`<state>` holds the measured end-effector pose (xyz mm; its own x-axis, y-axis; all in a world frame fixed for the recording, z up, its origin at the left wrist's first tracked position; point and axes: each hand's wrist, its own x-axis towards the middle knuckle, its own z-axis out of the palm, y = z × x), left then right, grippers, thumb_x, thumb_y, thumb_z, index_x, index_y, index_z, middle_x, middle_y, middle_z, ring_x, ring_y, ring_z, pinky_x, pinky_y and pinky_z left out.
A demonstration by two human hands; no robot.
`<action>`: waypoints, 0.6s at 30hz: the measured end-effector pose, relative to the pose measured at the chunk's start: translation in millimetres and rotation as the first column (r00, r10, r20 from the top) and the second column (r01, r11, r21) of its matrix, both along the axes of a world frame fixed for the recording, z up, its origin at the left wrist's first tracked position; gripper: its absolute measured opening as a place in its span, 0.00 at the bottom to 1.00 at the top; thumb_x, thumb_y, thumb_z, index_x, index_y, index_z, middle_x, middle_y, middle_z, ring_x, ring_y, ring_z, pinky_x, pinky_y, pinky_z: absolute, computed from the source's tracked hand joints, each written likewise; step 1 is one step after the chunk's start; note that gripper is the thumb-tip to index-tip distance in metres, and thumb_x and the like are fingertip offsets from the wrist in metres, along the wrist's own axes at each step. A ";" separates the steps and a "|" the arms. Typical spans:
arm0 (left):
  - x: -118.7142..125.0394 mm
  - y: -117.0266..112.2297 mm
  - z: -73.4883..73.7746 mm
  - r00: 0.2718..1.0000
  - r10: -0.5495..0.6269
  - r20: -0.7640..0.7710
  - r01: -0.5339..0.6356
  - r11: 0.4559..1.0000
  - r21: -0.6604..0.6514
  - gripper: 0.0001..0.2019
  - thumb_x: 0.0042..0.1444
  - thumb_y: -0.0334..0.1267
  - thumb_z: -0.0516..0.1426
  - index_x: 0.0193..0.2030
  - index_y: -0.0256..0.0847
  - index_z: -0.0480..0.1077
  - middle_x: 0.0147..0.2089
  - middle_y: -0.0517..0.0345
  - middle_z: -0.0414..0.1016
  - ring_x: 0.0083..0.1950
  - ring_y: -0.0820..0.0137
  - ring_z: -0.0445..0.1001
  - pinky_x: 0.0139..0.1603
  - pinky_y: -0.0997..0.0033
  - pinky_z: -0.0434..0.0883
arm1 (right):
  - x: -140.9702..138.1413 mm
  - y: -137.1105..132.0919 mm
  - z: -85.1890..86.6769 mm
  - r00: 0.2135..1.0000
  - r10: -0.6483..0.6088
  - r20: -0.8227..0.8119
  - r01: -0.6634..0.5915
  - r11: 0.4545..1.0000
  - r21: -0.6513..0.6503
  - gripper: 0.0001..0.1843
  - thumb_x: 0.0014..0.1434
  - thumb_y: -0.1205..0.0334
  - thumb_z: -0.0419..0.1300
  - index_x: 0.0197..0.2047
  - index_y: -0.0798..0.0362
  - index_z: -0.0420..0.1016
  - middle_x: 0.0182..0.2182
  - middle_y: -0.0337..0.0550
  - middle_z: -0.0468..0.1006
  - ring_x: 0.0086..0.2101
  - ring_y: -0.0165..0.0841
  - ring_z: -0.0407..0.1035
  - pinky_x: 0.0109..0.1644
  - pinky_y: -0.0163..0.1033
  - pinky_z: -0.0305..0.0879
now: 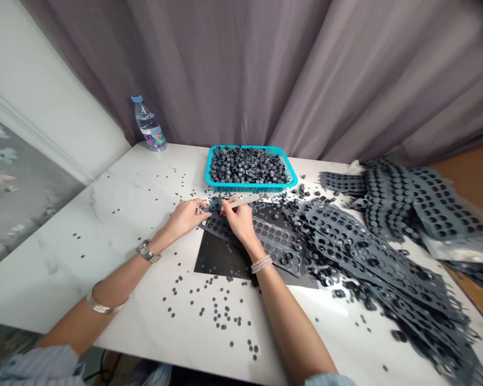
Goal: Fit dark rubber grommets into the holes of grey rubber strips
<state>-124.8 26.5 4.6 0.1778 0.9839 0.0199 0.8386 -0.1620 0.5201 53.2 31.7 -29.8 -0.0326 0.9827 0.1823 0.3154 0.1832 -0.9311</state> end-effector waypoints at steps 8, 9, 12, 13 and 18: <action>2.3 -35.2 12.4 0.993 -0.118 -0.007 0.118 0.993 -0.024 0.08 0.54 0.40 0.57 0.26 0.42 0.73 0.29 0.54 0.76 0.34 0.64 0.73 0.37 0.68 0.65 | 28.3 -23.9 9.0 0.972 0.234 -0.030 -0.236 0.970 -0.055 0.15 0.59 0.49 0.58 0.27 0.51 0.71 0.21 0.38 0.77 0.25 0.32 0.72 0.31 0.33 0.65; 3.0 -33.5 15.1 0.992 -0.124 0.006 0.124 0.992 -0.016 0.09 0.55 0.39 0.56 0.27 0.42 0.74 0.29 0.54 0.76 0.35 0.64 0.73 0.38 0.69 0.65 | 31.0 -25.1 9.8 0.968 0.246 -0.037 -0.248 0.966 -0.067 0.15 0.59 0.49 0.58 0.27 0.51 0.71 0.21 0.38 0.77 0.24 0.32 0.72 0.31 0.34 0.65; 5.9 -21.5 20.0 0.989 -0.137 0.049 0.137 0.991 0.012 0.11 0.58 0.37 0.52 0.31 0.42 0.74 0.30 0.54 0.76 0.37 0.65 0.74 0.41 0.69 0.66 | 32.9 -23.8 10.1 0.976 0.211 -0.054 -0.215 0.971 -0.101 0.17 0.59 0.47 0.57 0.28 0.51 0.70 0.20 0.39 0.77 0.23 0.32 0.72 0.30 0.34 0.67; 7.0 -16.8 19.9 0.988 -0.139 0.063 0.138 0.990 0.019 0.11 0.58 0.36 0.52 0.31 0.42 0.74 0.30 0.54 0.76 0.37 0.65 0.74 0.41 0.68 0.66 | 31.2 -22.2 9.7 0.984 0.172 -0.054 -0.177 0.978 -0.109 0.17 0.60 0.47 0.55 0.28 0.51 0.69 0.20 0.39 0.77 0.22 0.32 0.72 0.29 0.35 0.68; 11.0 -2.5 9.1 0.982 -0.129 0.136 0.125 0.991 0.038 0.06 0.53 0.37 0.57 0.34 0.41 0.75 0.32 0.53 0.76 0.40 0.62 0.73 0.43 0.66 0.66 | 10.3 -15.5 5.8 0.999 -0.048 0.009 0.049 0.993 -0.112 0.19 0.63 0.45 0.48 0.30 0.50 0.65 0.23 0.43 0.78 0.21 0.34 0.72 0.27 0.36 0.68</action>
